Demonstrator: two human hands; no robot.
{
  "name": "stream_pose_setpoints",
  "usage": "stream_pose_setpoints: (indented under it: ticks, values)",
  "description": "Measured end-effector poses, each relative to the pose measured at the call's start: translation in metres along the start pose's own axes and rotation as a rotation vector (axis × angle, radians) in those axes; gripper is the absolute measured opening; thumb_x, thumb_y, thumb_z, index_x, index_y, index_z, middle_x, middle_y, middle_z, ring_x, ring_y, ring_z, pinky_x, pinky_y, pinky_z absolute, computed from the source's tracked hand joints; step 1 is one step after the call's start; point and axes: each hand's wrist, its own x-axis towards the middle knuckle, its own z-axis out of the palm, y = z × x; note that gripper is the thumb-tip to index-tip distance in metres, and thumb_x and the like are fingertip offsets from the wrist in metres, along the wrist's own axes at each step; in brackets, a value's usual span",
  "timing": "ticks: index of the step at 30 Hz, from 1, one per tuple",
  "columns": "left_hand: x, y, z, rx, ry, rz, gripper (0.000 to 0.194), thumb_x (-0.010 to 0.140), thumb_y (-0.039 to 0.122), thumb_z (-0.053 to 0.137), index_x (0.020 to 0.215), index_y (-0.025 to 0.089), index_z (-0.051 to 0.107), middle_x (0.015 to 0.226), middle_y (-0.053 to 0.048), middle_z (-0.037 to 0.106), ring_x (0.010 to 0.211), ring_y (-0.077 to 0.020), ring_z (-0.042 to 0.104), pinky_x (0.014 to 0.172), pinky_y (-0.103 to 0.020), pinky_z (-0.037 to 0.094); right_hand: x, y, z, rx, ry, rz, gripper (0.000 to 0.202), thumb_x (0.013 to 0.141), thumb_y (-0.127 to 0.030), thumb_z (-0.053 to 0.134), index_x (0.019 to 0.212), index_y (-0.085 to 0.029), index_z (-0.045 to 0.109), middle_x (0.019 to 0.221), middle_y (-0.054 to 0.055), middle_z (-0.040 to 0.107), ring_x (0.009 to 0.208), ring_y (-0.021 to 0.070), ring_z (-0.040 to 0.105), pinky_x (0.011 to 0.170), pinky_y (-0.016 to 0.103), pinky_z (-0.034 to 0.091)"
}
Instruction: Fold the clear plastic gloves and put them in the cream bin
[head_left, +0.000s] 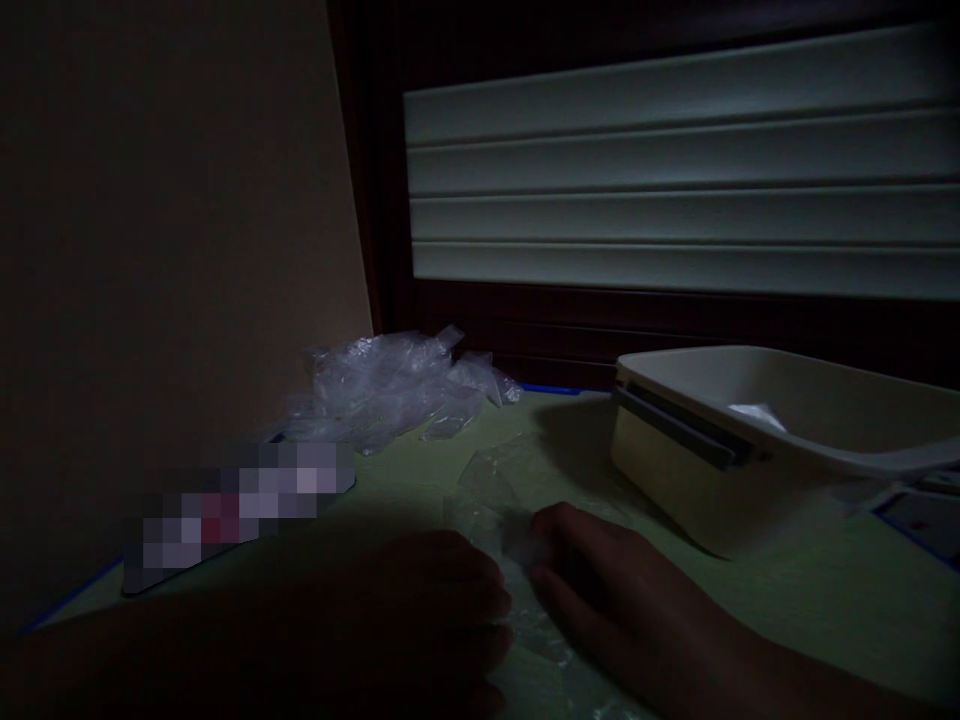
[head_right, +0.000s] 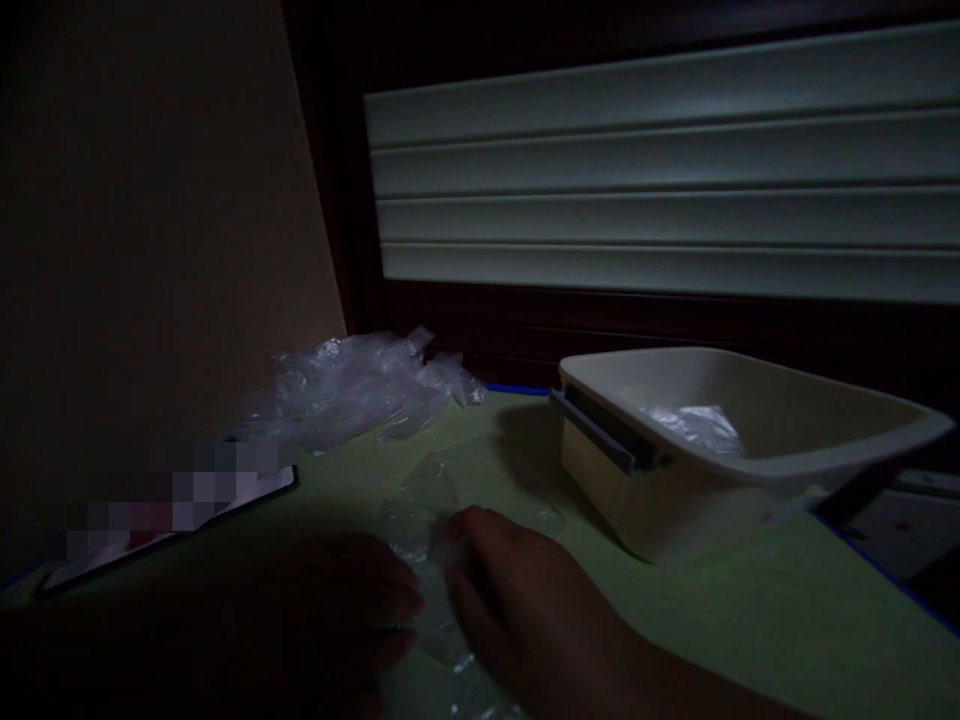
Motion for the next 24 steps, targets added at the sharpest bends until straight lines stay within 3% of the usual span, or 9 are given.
stream_pose_setpoints:
  ticks: [3,9,13,17,24]
  values:
    - [-0.003,0.001,0.001,-0.104,0.056,0.003,0.016,0.088,0.030,0.054,0.088,0.016,0.060,0.090,0.001,0.067,0.088,-0.0124,0.058,0.088,-0.025,0.041,0.002,0.005,-0.002,-0.003,0.037,0.014,0.011,0.082,-0.011,0.045,0.089,-0.019,0.050,0.078,0.002,0.059,0.066,0.0140,0.055,0.057,0.024,0.042]
    - [-0.003,-0.001,-0.001,-0.112,0.064,0.012,0.016,0.088,0.028,0.052,0.088,0.014,0.061,0.092,0.000,0.067,0.087,-0.0137,0.059,0.089,-0.026,0.041,0.004,0.014,0.000,-0.085,0.109,0.056,0.012,0.082,-0.014,0.048,0.093,-0.018,0.050,0.083,0.004,0.058,0.072,0.0170,0.056,0.061,0.028,0.043]
    - [0.000,-0.003,-0.003,-0.124,0.043,0.051,0.016,0.087,0.027,0.053,0.085,0.014,0.062,0.089,0.000,0.067,0.085,-0.0134,0.059,0.086,-0.026,0.043,0.004,0.012,0.000,-0.204,0.094,-0.048,0.012,0.085,-0.010,0.042,0.081,-0.017,0.052,0.082,0.006,0.054,0.070,0.0172,0.054,0.060,0.029,0.044]
    - [0.000,-0.003,-0.001,-0.133,0.062,0.049,0.014,0.085,0.028,0.057,0.084,0.014,0.061,0.087,0.000,0.067,0.083,-0.0134,0.058,0.084,-0.027,0.044,0.003,0.007,0.000,-0.235,0.053,-0.153,0.016,0.084,-0.008,0.042,0.082,-0.016,0.056,0.082,0.006,0.053,0.072,0.0173,0.053,0.062,0.029,0.044]
    - [-0.001,-0.003,0.002,-0.120,0.012,0.064,0.015,0.086,0.028,0.053,0.083,0.015,0.060,0.087,0.000,0.066,0.084,-0.0142,0.058,0.084,-0.027,0.043,0.002,0.008,0.000,-0.168,0.066,-0.145,0.014,0.088,-0.014,0.043,0.082,-0.015,0.056,0.079,0.005,0.057,0.071,0.0163,0.054,0.063,0.029,0.044]
